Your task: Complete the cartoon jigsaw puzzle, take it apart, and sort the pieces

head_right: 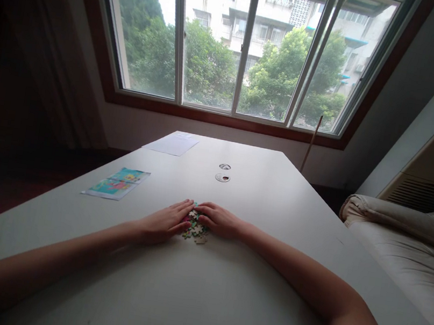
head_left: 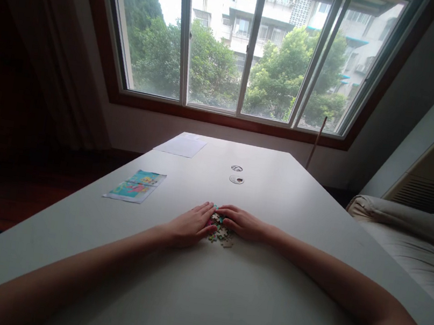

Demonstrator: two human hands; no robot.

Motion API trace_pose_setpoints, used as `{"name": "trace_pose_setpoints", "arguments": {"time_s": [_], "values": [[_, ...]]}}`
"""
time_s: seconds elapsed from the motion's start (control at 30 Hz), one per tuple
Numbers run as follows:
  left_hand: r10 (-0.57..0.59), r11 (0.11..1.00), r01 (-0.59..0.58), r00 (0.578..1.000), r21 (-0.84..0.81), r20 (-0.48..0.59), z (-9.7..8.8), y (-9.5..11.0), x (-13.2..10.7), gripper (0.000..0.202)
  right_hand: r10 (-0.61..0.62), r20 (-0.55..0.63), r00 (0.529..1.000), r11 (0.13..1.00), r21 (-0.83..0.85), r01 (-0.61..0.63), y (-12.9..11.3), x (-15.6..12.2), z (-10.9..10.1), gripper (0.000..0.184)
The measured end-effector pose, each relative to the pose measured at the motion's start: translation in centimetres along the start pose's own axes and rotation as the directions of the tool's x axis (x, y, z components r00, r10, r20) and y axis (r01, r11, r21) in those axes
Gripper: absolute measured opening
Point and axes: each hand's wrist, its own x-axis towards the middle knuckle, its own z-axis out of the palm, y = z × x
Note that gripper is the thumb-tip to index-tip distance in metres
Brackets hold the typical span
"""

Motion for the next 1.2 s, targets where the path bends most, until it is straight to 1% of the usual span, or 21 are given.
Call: {"name": "trace_pose_setpoints", "arguments": {"time_s": [0.13,0.3,0.4,0.47,0.57,0.63,0.7,0.73,0.77,0.8,0.83,0.87,0.9,0.93,0.97,1.0,1.03,1.1,1.13,1.2], "values": [[0.023,0.999,-0.024,0.999,-0.047,-0.034,0.6,1.1,0.2,0.062,0.030,-0.023,0.999,1.000,0.007,-0.030,-0.4,-1.6,0.2,0.039],[0.018,0.989,-0.028,0.997,-0.143,-0.070,1.5,2.9,-0.3,0.059,0.057,-0.021,0.998,0.998,0.043,-0.056,-1.2,-3.6,0.2,0.040],[0.040,0.967,-0.065,0.994,-0.248,-0.105,1.3,3.8,-0.6,0.055,0.056,-0.008,0.998,0.996,0.066,-0.055,-1.8,-4.7,-0.2,0.042],[0.052,0.947,-0.090,0.990,-0.310,-0.128,0.8,4.0,-0.7,0.053,0.061,0.035,0.998,0.997,0.053,-0.063,-2.2,-5.5,-0.4,0.050],[0.076,0.933,-0.118,0.988,-0.341,-0.133,-0.3,3.3,-0.8,0.052,0.079,0.099,0.992,0.997,-0.024,-0.077,-2.9,-6.2,-0.6,0.074],[0.060,0.947,-0.098,0.989,-0.305,-0.132,-1.1,2.1,-0.8,0.050,0.090,0.107,0.990,0.993,-0.082,-0.081,-3.3,-6.5,-0.4,0.089],[0.020,0.982,-0.050,0.987,-0.183,-0.158,-1.9,0.2,-0.8,0.048,0.101,0.100,0.990,0.989,-0.117,-0.089,-3.6,-6.4,-0.1,0.096],[-0.024,0.996,0.008,0.984,-0.091,-0.178,-2.3,-0.8,-0.8,0.048,0.108,0.092,0.990,0.988,-0.125,-0.096,-3.6,-6.3,0.1,0.097],[-0.095,0.995,0.099,0.974,0.009,-0.204,-2.6,-1.9,-0.8,0.050,0.117,0.083,0.990,0.986,-0.129,-0.106,-3.7,-6.2,0.2,0.096],[-0.179,0.971,0.209,0.957,0.112,-0.228,-2.9,-3.0,-0.9,0.051,0.129,0.074,0.989,0.984,-0.131,-0.119,-3.7,-6.1,0.3,0.094],[-0.280,0.921,0.333,0.926,0.201,-0.252,-3.2,-4.0,-1.0,0.052,0.142,0.067,0.988,0.982,-0.132,-0.132,-3.7,-5.9,0.4,0.092],[-0.381,0.848,0.458,0.877,0.267,-0.292,-3.4,-5.0,-1.1,0.053,0.152,0.063,0.986,0.981,-0.133,-0.143,-3.8,-5.8,0.5,0.090],[-0.468,0.770,0.557,0.825,0.313,-0.316,-3.6,-5.9,-1.3,0.054,0.160,0.059,0.985,0.980,-0.133,-0.151,-3.8,-5.7,0.5,0.088],[-0.545,0.695,0.634,0.772,0.339,-0.326,-3.7,-6.7,-1.5,0.055,0.163,0.058,0.985,0.979,-0.132,-0.154,-3.8,-5.6,0.5,0.087],[-0.607,0.637,0.687,0.727,0.351,-0.321,-3.8,-7.4,-1.7,0.057,0.164,0.057,0.985,0.979,-0.130,-0.156,-3.8,-5.6,0.4,0.087],[-0.656,0.593,0.726,0.686,0.348,-0.315,-3.8,-8.1,-2.0,0.058,0.165,0.056,0.985,0.979,-0.127,-0.157,-3.8,-5.5,0.4,0.087],[-0.690,0.570,0.749,0.660,0.338,-0.299,-3.8,-8.7,-2.2,0.060,0.167,0.053,0.984,0.980,-0.122,-0.160,-3.8,-5.5,0.4,0.087],[-0.745,0.556,0.775,0.625,0.300,-0.232,-3.7,-9.9,-2.6,0.062,0.171,0.045,0.984,0.980,-0.107,-0.165,-3.7,-5.5,0.3,0.084],[-0.766,0.558,0.779,0.616,0.286,-0.184,-3.7,-10.4,-2.8,0.062,0.170,0.035,0.985,0.982,-0.095,-0.166,-3.6,-5.4,0.3,0.080],[-0.768,0.575,0.768,0.626,0.281,-0.138,-3.5,-11.2,-3.1,0.062,0.166,0.005,0.986,0.984,-0.072,-0.165,-3.1,-5.4,0.1,0.070]]}}
